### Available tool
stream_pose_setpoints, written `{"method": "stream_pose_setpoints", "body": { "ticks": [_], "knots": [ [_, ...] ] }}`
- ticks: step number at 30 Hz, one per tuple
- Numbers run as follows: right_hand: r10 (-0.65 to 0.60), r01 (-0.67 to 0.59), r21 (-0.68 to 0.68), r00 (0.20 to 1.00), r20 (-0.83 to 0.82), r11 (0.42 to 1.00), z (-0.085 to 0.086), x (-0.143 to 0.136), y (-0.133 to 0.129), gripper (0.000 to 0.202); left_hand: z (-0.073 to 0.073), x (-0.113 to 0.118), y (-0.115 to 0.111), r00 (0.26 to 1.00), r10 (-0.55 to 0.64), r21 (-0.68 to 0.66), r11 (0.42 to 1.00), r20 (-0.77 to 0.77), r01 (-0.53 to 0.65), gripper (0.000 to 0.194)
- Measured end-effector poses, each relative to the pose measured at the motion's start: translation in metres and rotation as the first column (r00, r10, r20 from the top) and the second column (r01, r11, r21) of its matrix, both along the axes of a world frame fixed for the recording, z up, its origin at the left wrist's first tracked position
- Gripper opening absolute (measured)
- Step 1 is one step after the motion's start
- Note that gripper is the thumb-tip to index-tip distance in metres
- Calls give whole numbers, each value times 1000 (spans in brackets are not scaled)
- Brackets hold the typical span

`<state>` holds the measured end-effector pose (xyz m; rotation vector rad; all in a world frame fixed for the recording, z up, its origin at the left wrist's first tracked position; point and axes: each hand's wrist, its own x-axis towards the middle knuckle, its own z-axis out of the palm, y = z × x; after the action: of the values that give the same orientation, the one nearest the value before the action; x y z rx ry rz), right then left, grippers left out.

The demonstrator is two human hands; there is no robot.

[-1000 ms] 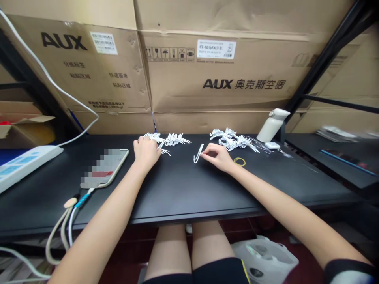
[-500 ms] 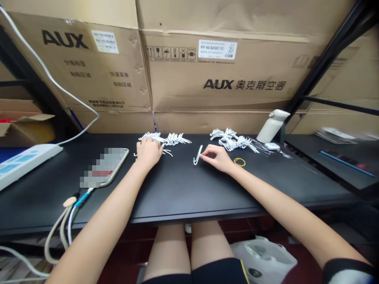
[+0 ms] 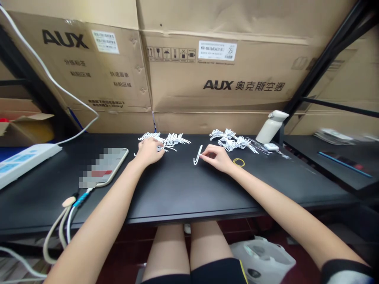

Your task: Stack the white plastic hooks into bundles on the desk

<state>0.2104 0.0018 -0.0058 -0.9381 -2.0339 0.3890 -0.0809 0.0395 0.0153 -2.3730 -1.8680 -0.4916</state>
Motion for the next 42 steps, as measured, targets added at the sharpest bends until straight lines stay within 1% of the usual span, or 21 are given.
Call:
{"method": "stream_pose_setpoints", "body": {
  "ticks": [5, 8, 10, 16, 21, 24, 27, 31, 36, 42],
  "knots": [
    [1, -1, -11, 1000, 11, 1000, -1, 1, 1, 20, -3, -1, 1, 986, -158, 63, 985, -46, 161, 34],
    [35, -33, -46, 999, 42, 998, -3, 2, 2, 19, -2, 2, -1, 968, -246, 88, 964, -41, 249, 32],
    [63, -58, -75, 996, 70, 995, -5, 3, 3, 19, -1, 4, -3, 959, -281, 86, 955, -35, 283, 29],
    [77, -68, -94, 992, 97, 993, -6, 3, 4, 20, 3, 9, -7, 962, -274, 50, 960, -8, 274, 28],
    [75, -65, -95, 991, 107, 993, -5, 2, 3, 18, 4, 8, -6, 953, -303, 51, 952, -2, 303, 26],
    [78, -67, -101, 991, 106, 993, -5, 2, 3, 19, 2, 6, -4, 938, -345, 87, 936, 20, 342, 26],
    [77, -66, -103, 992, 103, 992, -5, 3, 3, 20, 0, 4, -2, 915, -397, 139, 912, 73, 385, 24],
    [81, -71, -98, 992, 99, 993, -5, 3, 3, 21, -1, 2, -1, 909, -399, 199, 907, 119, 372, 17],
    [71, -60, -103, 992, 107, 993, -4, 2, 2, 20, 2, 4, -3, 909, -398, 155, 912, 119, 379, 11],
    [79, -68, -101, 991, 106, 993, -5, 3, 2, 20, 7, 6, -6, 907, -400, 131, 914, 131, 384, 15]
  ]
}}
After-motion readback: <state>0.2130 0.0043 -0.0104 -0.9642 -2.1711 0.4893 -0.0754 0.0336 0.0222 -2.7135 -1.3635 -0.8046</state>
